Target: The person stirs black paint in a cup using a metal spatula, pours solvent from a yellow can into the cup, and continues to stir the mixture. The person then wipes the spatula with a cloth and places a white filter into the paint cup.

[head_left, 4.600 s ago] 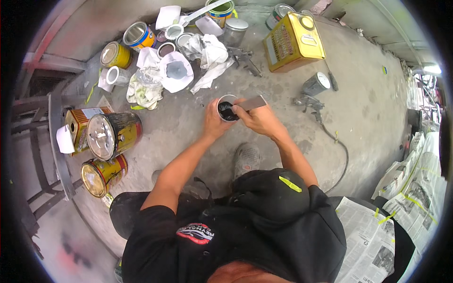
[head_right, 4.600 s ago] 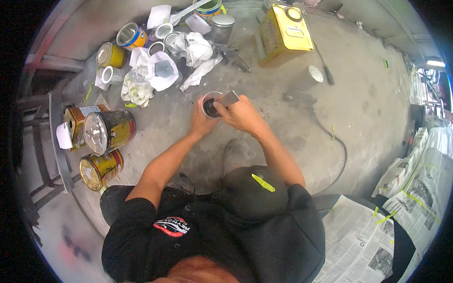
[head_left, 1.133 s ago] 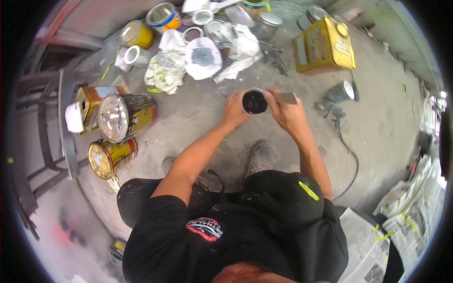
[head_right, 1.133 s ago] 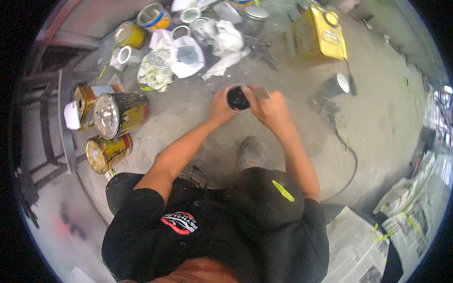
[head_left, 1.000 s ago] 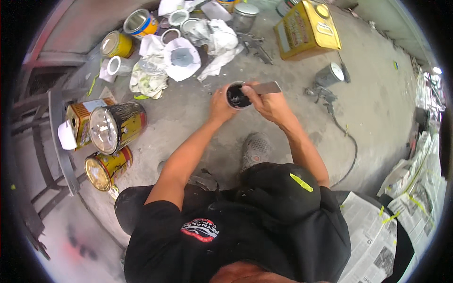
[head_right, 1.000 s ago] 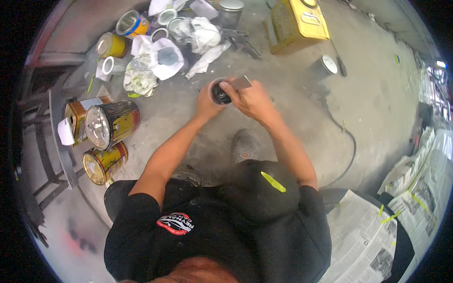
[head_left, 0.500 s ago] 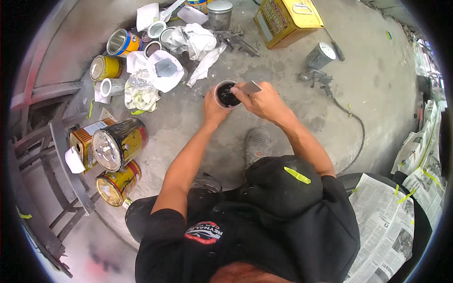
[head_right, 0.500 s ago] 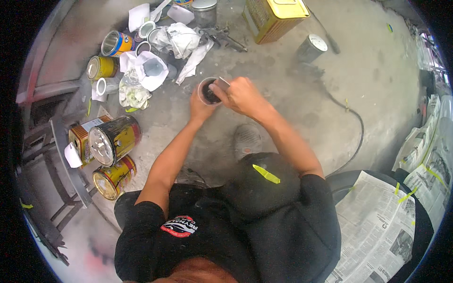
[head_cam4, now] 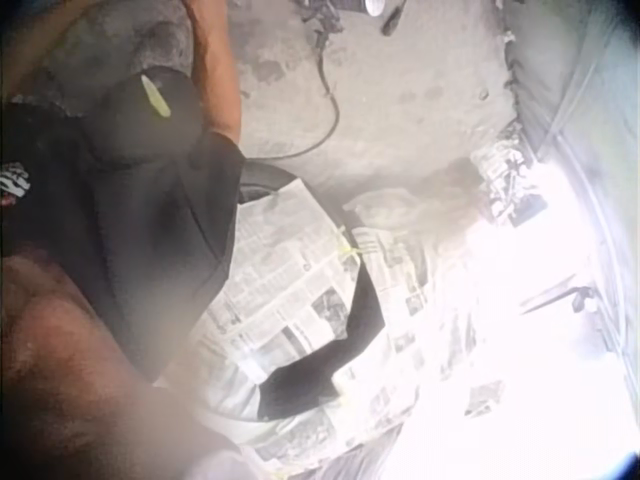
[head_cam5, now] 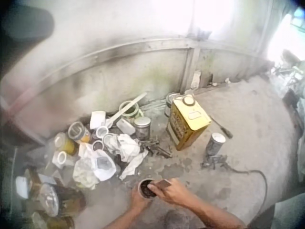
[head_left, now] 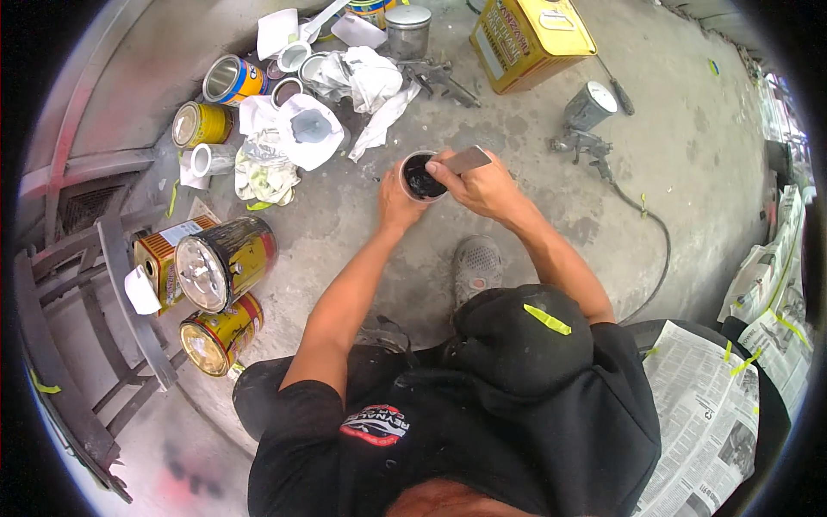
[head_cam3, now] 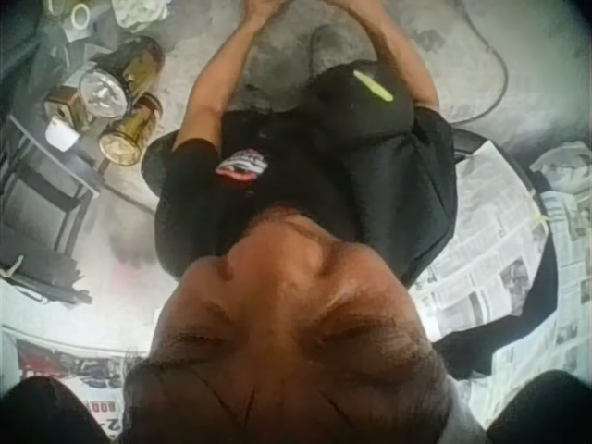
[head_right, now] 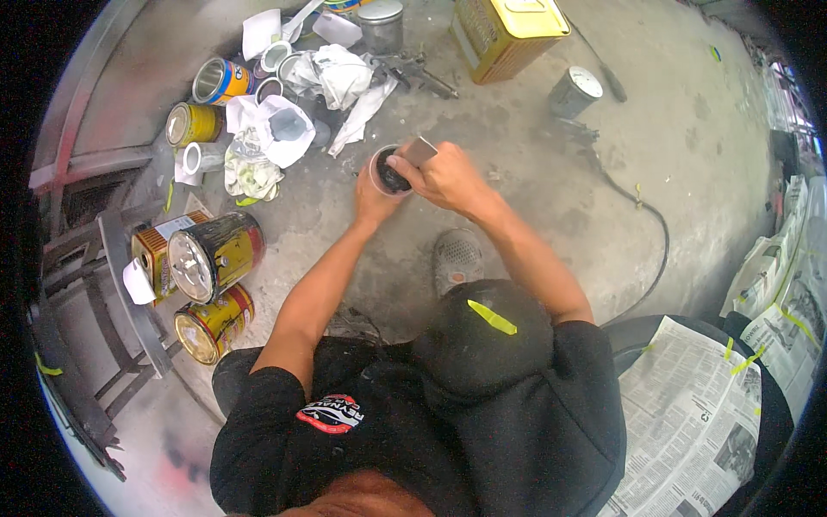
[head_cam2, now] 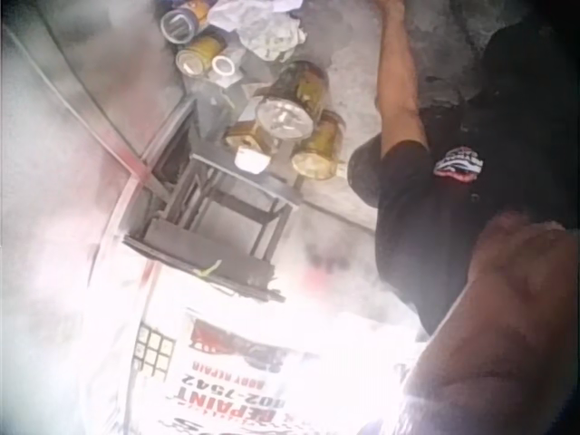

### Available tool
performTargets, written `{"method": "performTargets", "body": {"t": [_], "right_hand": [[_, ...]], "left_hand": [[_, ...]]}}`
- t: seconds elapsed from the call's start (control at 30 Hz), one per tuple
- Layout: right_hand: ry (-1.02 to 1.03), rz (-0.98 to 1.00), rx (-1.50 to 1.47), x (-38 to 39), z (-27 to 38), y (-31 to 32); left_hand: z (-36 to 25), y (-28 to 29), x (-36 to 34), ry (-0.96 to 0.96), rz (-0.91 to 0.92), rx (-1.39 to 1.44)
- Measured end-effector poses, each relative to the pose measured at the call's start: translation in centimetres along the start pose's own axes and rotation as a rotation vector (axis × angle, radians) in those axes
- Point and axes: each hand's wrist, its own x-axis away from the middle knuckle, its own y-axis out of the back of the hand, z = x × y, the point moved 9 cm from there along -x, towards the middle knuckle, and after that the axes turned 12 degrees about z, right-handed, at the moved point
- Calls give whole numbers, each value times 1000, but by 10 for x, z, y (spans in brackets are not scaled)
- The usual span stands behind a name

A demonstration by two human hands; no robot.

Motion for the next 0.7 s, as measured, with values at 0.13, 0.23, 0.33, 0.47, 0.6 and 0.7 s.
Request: {"method": "performTargets", "body": {"t": [0.13, 0.23, 0.33, 0.47, 0.6, 0.7], "right_hand": [[-6, 32, 77, 0, -1, 6], [-20, 57, 65, 0, 6, 4], [-29, 120, 82, 2, 2, 1], [-25, 84, 80, -1, -1, 7], [126, 119, -10, 3, 13, 4], [141, 337, 50, -2, 25, -4]], "left_hand": [[-1, -1, 1, 1, 6, 6], [0, 0, 1, -13, 4, 13], [0, -2, 0, -26, 15, -11], [4, -4, -2, 28, 23, 57], [-7, -1, 0, -68, 3, -8], [-4, -1, 2, -84, -12, 6]]}}
